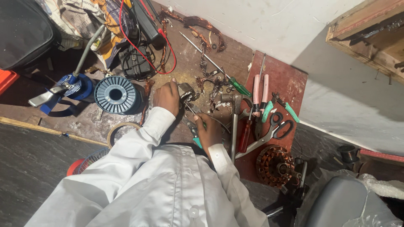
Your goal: The person uses pliers to pull and cut copper wire from a motor stator core. They repeatedly rotate the stator and remove wire segments, leaving loose copper strands on the workbench.
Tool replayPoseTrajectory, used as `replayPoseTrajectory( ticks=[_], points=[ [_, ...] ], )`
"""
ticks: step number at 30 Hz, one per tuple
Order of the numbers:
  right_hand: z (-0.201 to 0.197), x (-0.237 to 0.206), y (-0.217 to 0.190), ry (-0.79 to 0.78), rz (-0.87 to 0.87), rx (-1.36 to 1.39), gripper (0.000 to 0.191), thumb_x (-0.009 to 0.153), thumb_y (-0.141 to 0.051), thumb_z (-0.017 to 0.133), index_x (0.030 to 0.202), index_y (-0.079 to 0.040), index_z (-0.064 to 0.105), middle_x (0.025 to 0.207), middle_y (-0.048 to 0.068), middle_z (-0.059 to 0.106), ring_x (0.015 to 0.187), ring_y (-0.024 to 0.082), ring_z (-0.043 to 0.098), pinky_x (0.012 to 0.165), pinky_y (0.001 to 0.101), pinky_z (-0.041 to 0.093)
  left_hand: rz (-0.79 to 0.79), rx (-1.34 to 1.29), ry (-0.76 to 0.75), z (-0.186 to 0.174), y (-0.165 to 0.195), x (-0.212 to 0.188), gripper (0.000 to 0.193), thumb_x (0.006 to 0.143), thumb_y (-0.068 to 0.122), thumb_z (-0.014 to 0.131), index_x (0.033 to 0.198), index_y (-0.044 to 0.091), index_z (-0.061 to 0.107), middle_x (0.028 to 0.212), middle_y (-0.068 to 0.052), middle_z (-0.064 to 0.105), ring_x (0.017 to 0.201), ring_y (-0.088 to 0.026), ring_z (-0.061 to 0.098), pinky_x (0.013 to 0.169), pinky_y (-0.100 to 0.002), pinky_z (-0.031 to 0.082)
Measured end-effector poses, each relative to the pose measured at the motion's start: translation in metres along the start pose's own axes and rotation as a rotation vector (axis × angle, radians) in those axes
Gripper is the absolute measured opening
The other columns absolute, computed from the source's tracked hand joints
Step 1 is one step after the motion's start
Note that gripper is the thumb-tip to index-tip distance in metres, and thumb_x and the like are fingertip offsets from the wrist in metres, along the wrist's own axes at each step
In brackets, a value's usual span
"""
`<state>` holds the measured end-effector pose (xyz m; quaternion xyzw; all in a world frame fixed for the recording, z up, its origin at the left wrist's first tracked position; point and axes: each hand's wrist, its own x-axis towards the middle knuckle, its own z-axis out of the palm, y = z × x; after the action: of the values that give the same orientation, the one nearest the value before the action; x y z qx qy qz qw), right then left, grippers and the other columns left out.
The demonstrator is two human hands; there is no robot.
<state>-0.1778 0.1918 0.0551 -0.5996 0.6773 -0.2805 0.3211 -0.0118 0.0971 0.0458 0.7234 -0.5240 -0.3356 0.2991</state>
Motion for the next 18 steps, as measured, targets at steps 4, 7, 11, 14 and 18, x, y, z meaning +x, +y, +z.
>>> replayPoseTrajectory(
  ticks=[4,7,11,14,18],
  points=[
    [0.002,0.005,-0.005,-0.069,0.124,-0.085,0.026,0.095,-0.028,0.062,0.100,-0.005,0.073,0.077,0.019,0.072,0.077,0.035,0.073,0.073,0.0423,0.053,0.002,0.001,0.005,0.000,0.000,-0.001,0.055,0.108,0.037,0.038,0.089,-0.003,0.070,0.087,-0.035,0.067,0.088,-0.054,0.063,0.083,-0.061,0.046],
    [0.004,0.006,-0.004,-0.017,0.044,-0.100,0.024,0.095,-0.026,0.063,0.096,-0.004,0.072,0.082,0.021,0.071,0.080,0.039,0.071,0.071,0.0448,0.052,0.019,0.008,0.011,0.001,0.000,-0.001,0.055,0.109,0.037,0.039,0.088,-0.003,0.070,0.086,-0.035,0.067,0.088,-0.054,0.063,0.083,-0.061,0.046],
    [0.005,0.006,-0.001,-0.013,0.078,-0.083,0.027,0.095,-0.028,0.063,0.094,-0.003,0.070,0.081,0.022,0.070,0.080,0.041,0.069,0.070,0.0461,0.051,0.027,0.006,0.018,0.002,0.000,-0.001,0.054,0.108,0.037,0.039,0.089,-0.003,0.070,0.086,-0.035,0.067,0.087,-0.054,0.063,0.081,-0.061,0.045],
    [0.004,0.009,-0.002,-0.026,0.108,-0.078,0.028,0.095,-0.029,0.063,0.092,-0.003,0.070,0.080,0.023,0.069,0.079,0.041,0.070,0.069,0.0460,0.051,0.024,0.004,0.013,0.003,0.000,0.001,0.054,0.108,0.036,0.039,0.088,-0.003,0.070,0.086,-0.034,0.067,0.087,-0.054,0.063,0.082,-0.061,0.045],
    [0.004,0.016,-0.009,-0.032,0.075,-0.089,0.029,0.096,-0.031,0.063,0.090,-0.003,0.069,0.079,0.023,0.069,0.079,0.042,0.069,0.067,0.0464,0.051,0.029,-0.008,0.014,0.004,-0.001,0.004,0.054,0.109,0.036,0.039,0.087,-0.002,0.070,0.086,-0.034,0.067,0.087,-0.054,0.063,0.082,-0.061,0.045]
  ],
)
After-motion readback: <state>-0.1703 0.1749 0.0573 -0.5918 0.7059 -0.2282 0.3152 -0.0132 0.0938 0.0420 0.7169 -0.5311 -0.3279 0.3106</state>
